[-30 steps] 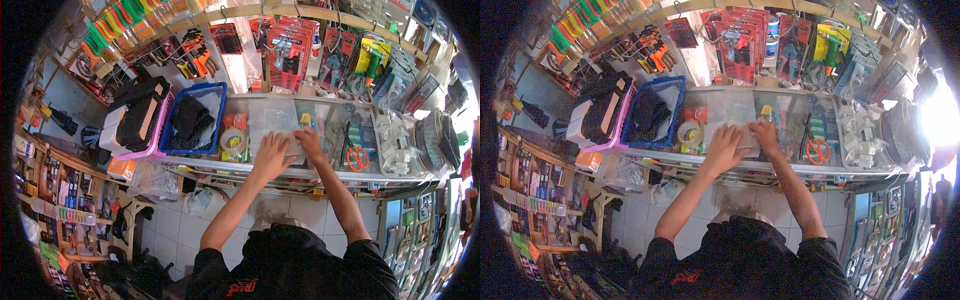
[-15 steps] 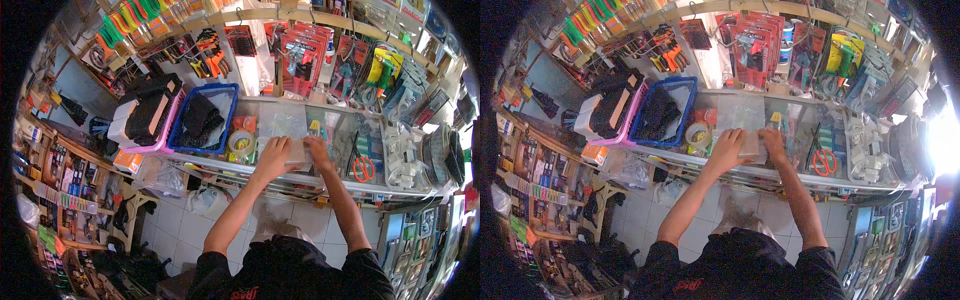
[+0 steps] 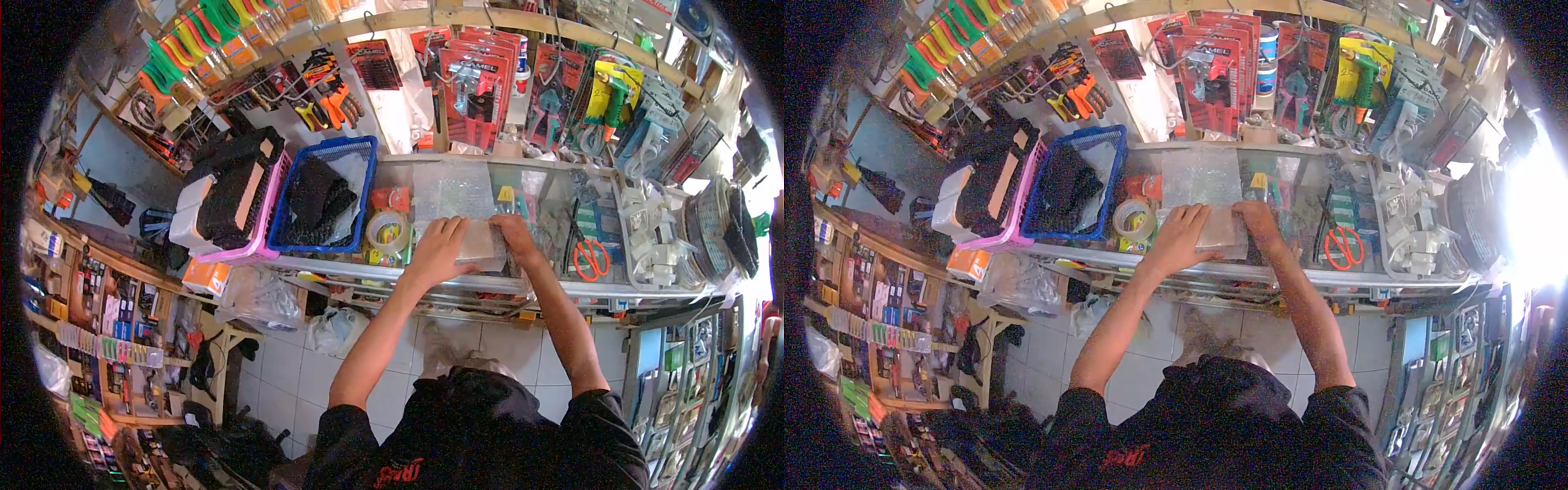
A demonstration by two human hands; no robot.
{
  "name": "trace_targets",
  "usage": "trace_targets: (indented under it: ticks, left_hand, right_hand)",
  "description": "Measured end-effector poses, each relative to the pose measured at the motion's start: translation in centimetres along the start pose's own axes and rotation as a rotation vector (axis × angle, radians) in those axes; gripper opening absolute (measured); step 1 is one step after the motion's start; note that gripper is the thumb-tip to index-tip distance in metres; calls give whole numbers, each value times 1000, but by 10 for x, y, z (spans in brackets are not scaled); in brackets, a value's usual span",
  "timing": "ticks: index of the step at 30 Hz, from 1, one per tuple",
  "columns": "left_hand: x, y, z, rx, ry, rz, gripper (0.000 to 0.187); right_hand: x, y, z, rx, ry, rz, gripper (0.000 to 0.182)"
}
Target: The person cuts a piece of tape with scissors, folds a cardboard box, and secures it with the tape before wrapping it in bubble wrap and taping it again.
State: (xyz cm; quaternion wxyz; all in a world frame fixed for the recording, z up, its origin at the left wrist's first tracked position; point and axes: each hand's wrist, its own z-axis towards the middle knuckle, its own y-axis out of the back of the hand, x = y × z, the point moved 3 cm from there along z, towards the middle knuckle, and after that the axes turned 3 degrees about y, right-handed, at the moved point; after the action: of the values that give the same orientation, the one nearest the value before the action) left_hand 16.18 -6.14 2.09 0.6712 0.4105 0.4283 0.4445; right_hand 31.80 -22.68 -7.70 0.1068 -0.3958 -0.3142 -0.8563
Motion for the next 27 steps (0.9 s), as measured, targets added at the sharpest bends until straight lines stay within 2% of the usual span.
trace_targets:
  ticks: [2, 5, 8, 11, 14, 17, 20, 27]
  left_hand:
    - [4, -3, -1, -16, -17, 1, 101]
    - [4, -1, 1, -1, -20, -5, 102]
    - [1, 1, -2, 25, -6, -12, 102]
    - [0, 5, 1, -20, -19, -5, 98]
    - [0, 4, -1, -35, -23, -24, 97]
    - [4, 1, -1, -22, -39, -28, 96]
    - [5, 0, -1, 2, -30, -31, 96]
    - [9, 4, -5, -32, -20, -109, 97]
  right_hand:
    - [12, 4, 3, 46, -435, 170, 22]
    - [-9, 6, 6, 92, -114, -319, 24]
    - [36, 36, 20, -319, -498, -308, 25]
    - [85, 49, 27, -259, -48, -257, 28]
    - [126, 27, 4, 117, 203, -365, 44]
    - [129, 11, -14, 259, 285, -429, 53]
    - [124, 17, -10, 275, 338, -374, 57]
    - [107, 21, 2, 321, 268, -253, 57]
